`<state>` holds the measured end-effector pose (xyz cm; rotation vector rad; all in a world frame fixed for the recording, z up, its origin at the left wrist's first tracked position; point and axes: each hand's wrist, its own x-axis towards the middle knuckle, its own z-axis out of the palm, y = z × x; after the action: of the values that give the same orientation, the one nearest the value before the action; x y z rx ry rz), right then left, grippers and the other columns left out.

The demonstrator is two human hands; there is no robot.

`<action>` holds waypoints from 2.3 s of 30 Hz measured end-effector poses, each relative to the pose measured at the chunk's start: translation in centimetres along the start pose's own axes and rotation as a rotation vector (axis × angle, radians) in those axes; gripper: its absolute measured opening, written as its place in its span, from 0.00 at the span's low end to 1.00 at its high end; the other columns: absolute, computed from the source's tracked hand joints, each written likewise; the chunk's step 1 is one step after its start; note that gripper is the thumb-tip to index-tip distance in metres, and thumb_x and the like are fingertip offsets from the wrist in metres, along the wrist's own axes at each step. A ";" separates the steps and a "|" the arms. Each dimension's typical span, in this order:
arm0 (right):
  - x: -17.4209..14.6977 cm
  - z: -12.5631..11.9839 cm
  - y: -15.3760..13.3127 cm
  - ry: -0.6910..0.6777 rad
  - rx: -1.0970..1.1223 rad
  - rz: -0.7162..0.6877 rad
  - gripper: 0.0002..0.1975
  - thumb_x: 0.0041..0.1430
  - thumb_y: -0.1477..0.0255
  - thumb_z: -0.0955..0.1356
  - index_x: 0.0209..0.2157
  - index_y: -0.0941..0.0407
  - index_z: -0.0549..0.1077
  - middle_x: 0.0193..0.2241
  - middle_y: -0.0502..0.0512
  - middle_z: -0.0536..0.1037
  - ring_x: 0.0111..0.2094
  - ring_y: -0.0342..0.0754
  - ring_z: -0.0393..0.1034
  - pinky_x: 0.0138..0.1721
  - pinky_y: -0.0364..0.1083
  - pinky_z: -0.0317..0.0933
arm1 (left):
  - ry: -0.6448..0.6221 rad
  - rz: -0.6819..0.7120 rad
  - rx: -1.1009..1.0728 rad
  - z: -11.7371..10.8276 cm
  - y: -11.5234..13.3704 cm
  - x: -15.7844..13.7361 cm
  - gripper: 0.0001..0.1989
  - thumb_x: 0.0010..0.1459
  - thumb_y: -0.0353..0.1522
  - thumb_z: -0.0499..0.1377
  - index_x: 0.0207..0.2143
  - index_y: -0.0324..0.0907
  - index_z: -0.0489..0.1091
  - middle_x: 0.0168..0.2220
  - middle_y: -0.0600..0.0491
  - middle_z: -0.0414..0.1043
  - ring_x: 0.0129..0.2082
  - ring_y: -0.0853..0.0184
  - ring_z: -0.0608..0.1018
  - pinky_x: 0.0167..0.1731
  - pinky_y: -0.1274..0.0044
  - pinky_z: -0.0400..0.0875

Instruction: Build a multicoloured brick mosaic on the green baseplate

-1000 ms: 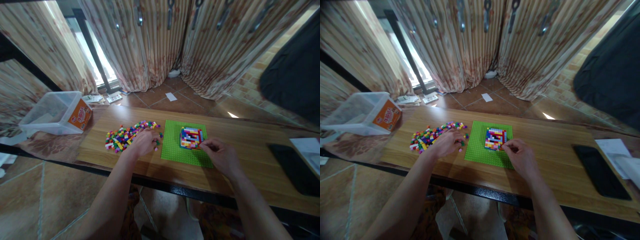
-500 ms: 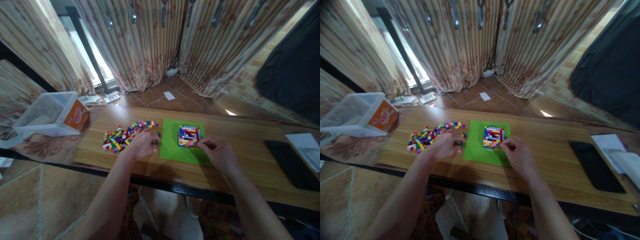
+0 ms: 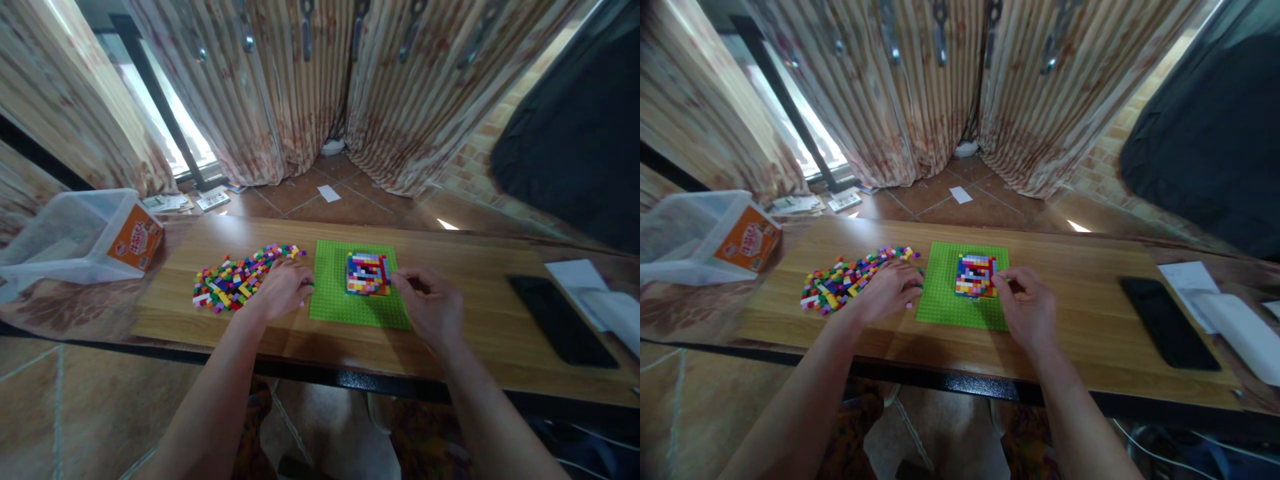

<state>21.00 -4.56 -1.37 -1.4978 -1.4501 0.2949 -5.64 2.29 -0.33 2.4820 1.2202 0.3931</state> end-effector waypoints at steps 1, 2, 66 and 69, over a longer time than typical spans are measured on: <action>-0.2 0.2 -0.4 -0.005 0.033 -0.026 0.08 0.60 0.66 0.69 0.29 0.54 0.77 0.30 0.52 0.78 0.30 0.46 0.72 0.33 0.45 0.66 | 0.014 -0.002 -0.081 -0.1 0.4 0.1 0.05 0.57 0.29 0.59 0.29 0.41 0.74 0.31 0.52 0.76 0.38 0.63 0.74 0.46 0.69 0.63; -0.5 0.5 -0.9 -0.036 0.067 -0.054 0.08 0.60 0.66 0.69 0.30 0.54 0.77 0.30 0.52 0.78 0.31 0.46 0.72 0.33 0.45 0.66 | 0.029 -0.007 -0.190 -0.1 1.0 0.2 0.05 0.58 0.30 0.59 0.30 0.41 0.74 0.32 0.52 0.76 0.37 0.63 0.74 0.44 0.70 0.64; -0.1 0.0 1.2 -0.113 -0.083 0.133 0.11 0.55 0.66 0.70 0.37 0.56 0.80 0.33 0.56 0.82 0.31 0.49 0.75 0.35 0.49 0.68 | 0.163 -0.567 -1.465 3.8 5.8 2.4 0.13 0.39 0.36 0.72 0.27 0.38 0.77 0.25 0.54 0.73 0.24 0.75 0.69 0.29 0.79 0.63; -0.1 0.4 1.5 -0.130 -0.034 0.209 0.13 0.53 0.64 0.71 0.37 0.57 0.79 0.34 0.58 0.82 0.31 0.49 0.74 0.35 0.49 0.68 | 0.167 -0.566 -1.462 3.8 5.8 2.4 0.13 0.39 0.36 0.72 0.27 0.38 0.77 0.26 0.54 0.73 0.25 0.75 0.69 0.29 0.79 0.64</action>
<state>21.66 -4.11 -2.74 -1.6871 -1.4061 0.5050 1.38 0.23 -1.05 0.8533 0.9973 0.8956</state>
